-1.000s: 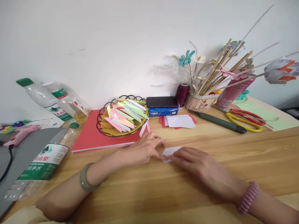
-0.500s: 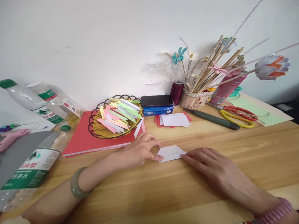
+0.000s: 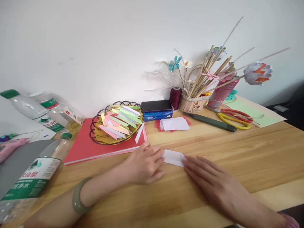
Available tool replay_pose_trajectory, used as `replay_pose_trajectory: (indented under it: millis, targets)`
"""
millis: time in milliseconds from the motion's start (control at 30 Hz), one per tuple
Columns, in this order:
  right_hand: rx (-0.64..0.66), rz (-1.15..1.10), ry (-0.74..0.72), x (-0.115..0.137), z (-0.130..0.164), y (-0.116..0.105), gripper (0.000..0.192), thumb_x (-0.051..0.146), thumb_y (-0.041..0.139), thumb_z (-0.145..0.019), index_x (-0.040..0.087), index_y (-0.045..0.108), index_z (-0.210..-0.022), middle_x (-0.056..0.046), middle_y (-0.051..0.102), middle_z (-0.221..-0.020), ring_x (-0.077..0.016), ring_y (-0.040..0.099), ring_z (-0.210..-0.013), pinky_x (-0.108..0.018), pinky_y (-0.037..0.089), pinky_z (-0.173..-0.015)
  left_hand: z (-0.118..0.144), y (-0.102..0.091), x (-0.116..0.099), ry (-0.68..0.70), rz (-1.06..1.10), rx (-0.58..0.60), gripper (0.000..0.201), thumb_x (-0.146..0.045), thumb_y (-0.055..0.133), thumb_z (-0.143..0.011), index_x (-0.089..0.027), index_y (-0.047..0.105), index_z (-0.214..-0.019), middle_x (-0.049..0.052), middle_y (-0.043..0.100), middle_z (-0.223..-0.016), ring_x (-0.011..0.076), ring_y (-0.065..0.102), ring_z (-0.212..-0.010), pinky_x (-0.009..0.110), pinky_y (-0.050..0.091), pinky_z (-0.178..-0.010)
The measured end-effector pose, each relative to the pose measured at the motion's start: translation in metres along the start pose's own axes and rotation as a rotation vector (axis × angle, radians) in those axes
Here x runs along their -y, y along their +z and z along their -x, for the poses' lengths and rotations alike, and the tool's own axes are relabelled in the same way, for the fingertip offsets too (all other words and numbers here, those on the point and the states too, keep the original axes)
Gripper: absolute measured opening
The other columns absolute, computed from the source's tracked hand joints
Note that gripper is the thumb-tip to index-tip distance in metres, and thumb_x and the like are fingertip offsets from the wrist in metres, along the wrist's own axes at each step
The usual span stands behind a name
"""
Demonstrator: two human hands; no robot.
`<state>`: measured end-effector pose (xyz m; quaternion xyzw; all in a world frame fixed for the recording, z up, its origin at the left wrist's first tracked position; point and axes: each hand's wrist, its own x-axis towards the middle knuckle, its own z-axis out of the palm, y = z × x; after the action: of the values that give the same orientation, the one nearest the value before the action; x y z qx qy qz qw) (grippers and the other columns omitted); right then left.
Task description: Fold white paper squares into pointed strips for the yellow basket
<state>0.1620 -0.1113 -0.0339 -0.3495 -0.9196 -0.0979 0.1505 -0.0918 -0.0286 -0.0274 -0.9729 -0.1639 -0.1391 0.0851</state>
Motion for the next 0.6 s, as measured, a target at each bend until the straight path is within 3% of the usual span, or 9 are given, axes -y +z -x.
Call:
replay_pose_trajectory:
  millis: [167,267,367,433,600]
  targets:
    - [0.084,-0.182,-0.107,0.034,-0.015,-0.015,0.038,0.016,0.038,-0.088,0.013,0.052,-0.124,-0.011,0.059,-0.121,-0.0214,0.051,-0.115,-0.037,0.047,-0.094,-0.007,0.011,-0.008,-0.156,-0.089,0.006,0.030,-0.037,0.050,-0.089,-0.014,0.059,-0.106,0.007,0.061,-0.096,0.0217,0.049,-0.092,0.036,0.033,-0.076]
    - [0.087,-0.339,-0.104,0.042,-0.029,-0.019,0.035,0.016,0.041,-0.088,0.015,0.055,-0.120,-0.009,0.061,-0.119,-0.0169,0.053,-0.113,-0.030,0.044,-0.096,-0.007,0.014,-0.011,-0.189,-0.056,-0.091,0.020,-0.027,0.050,-0.090,-0.016,0.060,-0.103,0.005,0.063,-0.089,0.0199,0.050,-0.083,0.034,0.034,-0.069]
    - [0.011,-0.450,0.019,0.031,-0.034,-0.017,0.034,0.010,0.037,-0.087,0.014,0.057,-0.115,-0.010,0.063,-0.114,-0.0137,0.057,-0.107,-0.026,0.047,-0.091,-0.004,0.014,-0.014,-0.176,0.046,-0.175,0.016,-0.021,0.048,-0.090,-0.017,0.062,-0.096,0.002,0.064,-0.082,0.0165,0.051,-0.075,0.032,0.033,-0.065]
    - [-0.019,-0.393,0.131,0.017,-0.034,-0.011,0.037,0.007,0.036,-0.086,0.014,0.057,-0.115,-0.011,0.062,-0.116,-0.0156,0.056,-0.107,-0.031,0.049,-0.088,-0.003,0.012,-0.015,-0.172,0.114,-0.178,0.016,-0.020,0.048,-0.090,-0.018,0.063,-0.086,0.000,0.064,-0.077,0.0145,0.051,-0.071,0.031,0.034,-0.066]
    - [0.012,-0.160,-0.014,-0.006,-0.036,0.008,0.036,0.009,0.039,-0.087,0.013,0.055,-0.119,-0.010,0.059,-0.121,-0.0206,0.052,-0.113,-0.041,0.044,-0.094,-0.004,0.005,-0.022,-0.175,0.242,-0.149,0.019,-0.025,0.050,-0.086,-0.018,0.062,-0.072,0.000,0.063,-0.070,0.0140,0.054,-0.072,0.033,0.035,-0.070]
